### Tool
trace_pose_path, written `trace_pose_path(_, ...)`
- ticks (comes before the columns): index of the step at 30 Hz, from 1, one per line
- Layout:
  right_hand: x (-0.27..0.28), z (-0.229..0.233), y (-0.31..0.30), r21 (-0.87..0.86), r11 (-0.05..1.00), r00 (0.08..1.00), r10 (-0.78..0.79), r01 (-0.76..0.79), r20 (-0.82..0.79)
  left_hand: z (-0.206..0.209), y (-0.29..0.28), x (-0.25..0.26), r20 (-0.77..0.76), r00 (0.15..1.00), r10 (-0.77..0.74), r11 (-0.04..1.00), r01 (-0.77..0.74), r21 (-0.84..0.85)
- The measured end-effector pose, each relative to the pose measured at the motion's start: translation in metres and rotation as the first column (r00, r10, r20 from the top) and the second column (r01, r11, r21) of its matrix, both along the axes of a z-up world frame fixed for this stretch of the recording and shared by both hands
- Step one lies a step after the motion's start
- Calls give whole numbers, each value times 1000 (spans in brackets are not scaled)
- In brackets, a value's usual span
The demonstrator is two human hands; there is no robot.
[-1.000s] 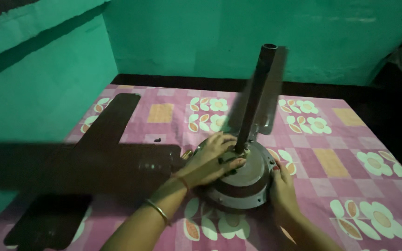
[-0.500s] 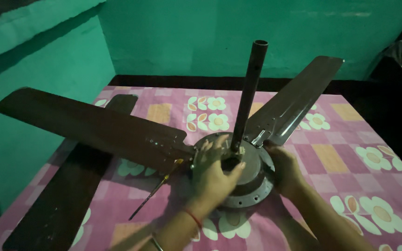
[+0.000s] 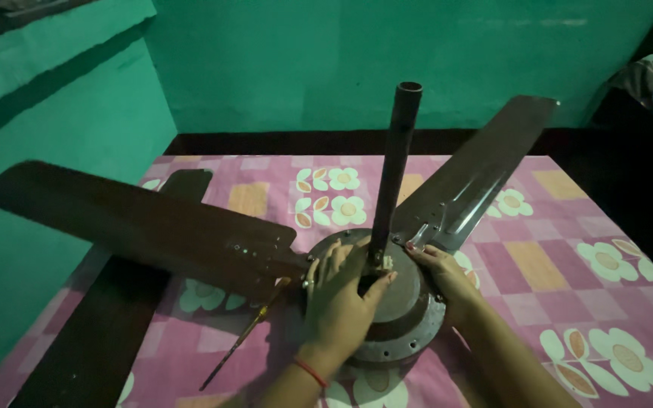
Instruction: The person attaches ceiling fan blades to the fan motor housing using a screwdriver. They align each blade, insert screws, and tighten them one at a time. The fan remains on a table throughout the process.
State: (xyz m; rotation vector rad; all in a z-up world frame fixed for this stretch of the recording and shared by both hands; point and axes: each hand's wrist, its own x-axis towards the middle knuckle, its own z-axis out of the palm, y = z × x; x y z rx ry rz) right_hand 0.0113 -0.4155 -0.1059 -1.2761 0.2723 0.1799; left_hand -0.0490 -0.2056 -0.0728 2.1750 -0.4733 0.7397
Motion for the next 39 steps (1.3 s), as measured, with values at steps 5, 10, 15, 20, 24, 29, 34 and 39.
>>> trace_pose_path(5, -5, -9, 2, -2, 992, 992, -122, 122, 15, -6, 11, 19, -75, 993, -87, 996, 89, 31)
trace_pose_path(10, -17, -3, 19, 117, 959, 964, -264, 260, 24, 9, 32, 44, -215, 940, -264, 964, 264, -26)
trace_pose_path(15, -17, 12, 29, 242, 925, 952, -307, 294, 15, 17, 43, 47, -279, 830, -484, 841, 352, -412)
trace_pose_path(20, 1, 9, 26, 209, 948, 967, -251, 239, 34, 13, 36, 40, -123, 966, -228, 969, 212, -127)
trace_pose_path(24, 19, -11, 17, 232, 962, 980, -172, 145, 98, 8, 24, 50, -64, 981, -185, 982, 182, -40)
trace_pose_path(29, 19, -34, 17, 100, 961, 957, -269, 258, 112, 13, 38, 74, -178, 926, -334, 941, 337, -12)
trace_pose_path(34, 6, -36, 30, -3, 940, 931, -339, 342, 133, 24, 46, 73, -257, 916, -307, 946, 322, 19)
trace_pose_path(39, -3, -14, 29, 301, 919, 965, -259, 254, -24, 27, 57, 65, -122, 926, -357, 931, 341, -133)
